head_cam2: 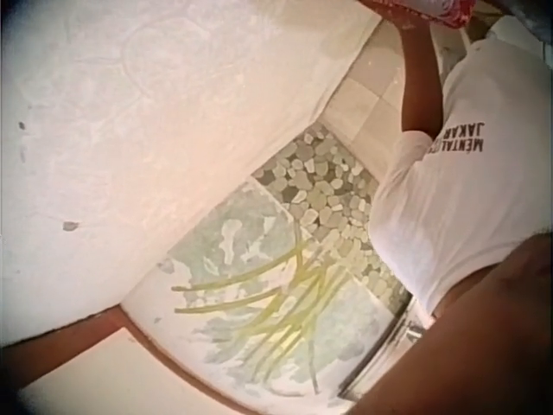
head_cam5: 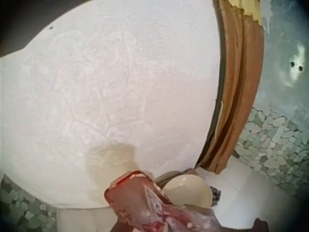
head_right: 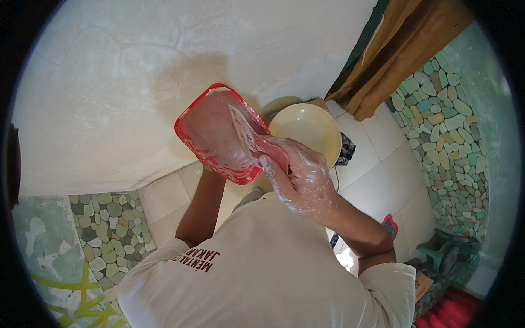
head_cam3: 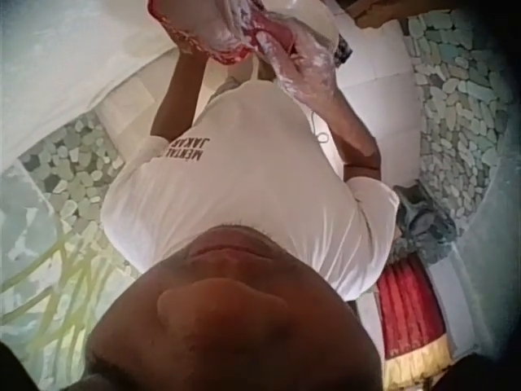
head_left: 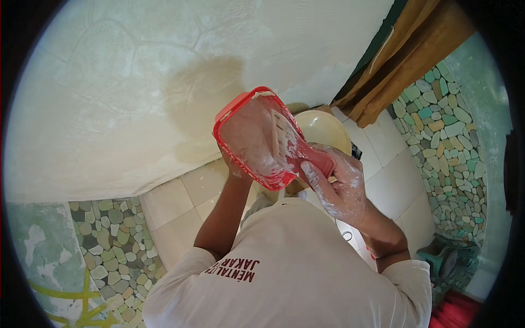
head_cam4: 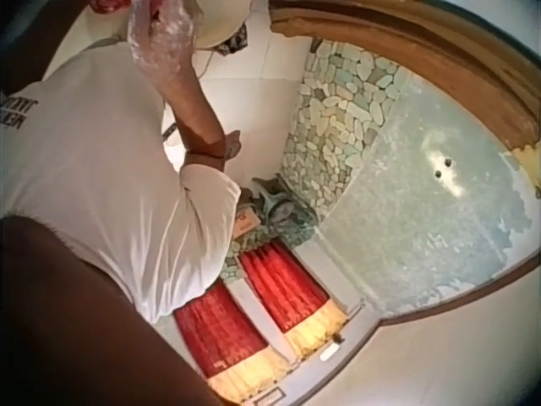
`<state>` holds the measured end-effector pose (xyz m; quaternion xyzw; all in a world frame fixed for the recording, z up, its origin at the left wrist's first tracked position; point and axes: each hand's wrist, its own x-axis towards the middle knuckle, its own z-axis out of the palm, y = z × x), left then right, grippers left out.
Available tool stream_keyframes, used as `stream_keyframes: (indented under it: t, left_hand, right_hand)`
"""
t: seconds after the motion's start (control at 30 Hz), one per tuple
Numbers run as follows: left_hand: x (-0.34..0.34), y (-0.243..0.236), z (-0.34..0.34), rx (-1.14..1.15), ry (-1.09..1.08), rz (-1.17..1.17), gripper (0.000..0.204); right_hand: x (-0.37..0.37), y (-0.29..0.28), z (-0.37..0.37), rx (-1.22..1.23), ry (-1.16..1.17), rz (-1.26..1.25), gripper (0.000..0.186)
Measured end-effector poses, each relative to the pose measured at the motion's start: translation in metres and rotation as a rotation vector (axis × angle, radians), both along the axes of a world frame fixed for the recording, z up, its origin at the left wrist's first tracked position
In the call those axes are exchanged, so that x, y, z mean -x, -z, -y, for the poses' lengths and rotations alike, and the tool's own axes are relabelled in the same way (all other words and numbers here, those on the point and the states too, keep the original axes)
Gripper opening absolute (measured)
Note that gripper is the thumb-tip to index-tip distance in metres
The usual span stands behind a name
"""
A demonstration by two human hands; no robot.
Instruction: Applying plaster or wall putty to a wall surface using a scraper and a small container.
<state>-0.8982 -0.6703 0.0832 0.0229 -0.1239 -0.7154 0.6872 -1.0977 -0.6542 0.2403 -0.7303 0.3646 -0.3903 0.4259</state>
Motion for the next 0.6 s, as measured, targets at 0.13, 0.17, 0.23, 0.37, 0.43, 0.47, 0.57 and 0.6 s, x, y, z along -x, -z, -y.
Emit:
stream_keyframes:
  t: [0.13, 0.17, 0.23, 0.37, 0.43, 0.47, 0.57, 0.6]
  left_hand:
    - [-0.011, 0.004, -0.015, 0.014, -0.004, 0.076, 0.067]
    - [-0.009, 0.005, -0.016, 0.017, -0.002, 0.095, 0.068]
    - [-0.01, 0.006, -0.019, 0.028, 0.002, 0.136, 0.07]
    - [-0.018, 0.011, -0.025, 0.054, 0.001, 0.215, 0.073]
    - [-0.024, 0.013, -0.028, 0.069, -0.006, 0.254, 0.075]
    - [-0.025, 0.014, -0.03, 0.077, -0.011, 0.273, 0.075]
    - [-0.037, 0.016, -0.034, 0.106, -0.029, 0.331, 0.078]
    - [-0.039, 0.016, -0.036, 0.117, -0.037, 0.348, 0.079]
  right_hand:
    - [-0.024, -0.009, -0.009, 0.078, 0.029, -0.087, 0.023]
    - [-0.028, -0.007, -0.012, 0.07, 0.044, -0.083, 0.023]
    - [-0.035, -0.003, -0.018, -0.011, 0.016, -0.022, 0.023]
    - [-0.046, 0.0, -0.032, -0.079, 0.056, 0.065, 0.022]
    - [-0.049, 0.001, -0.036, -0.118, 0.065, 0.145, 0.023]
    - [-0.05, 0.001, -0.04, -0.122, 0.074, 0.15, 0.023]
    - [-0.051, 0.002, -0.051, -0.309, 0.099, 0.197, 0.024]
    - [-0.052, 0.002, -0.054, -0.312, 0.093, 0.205, 0.025]
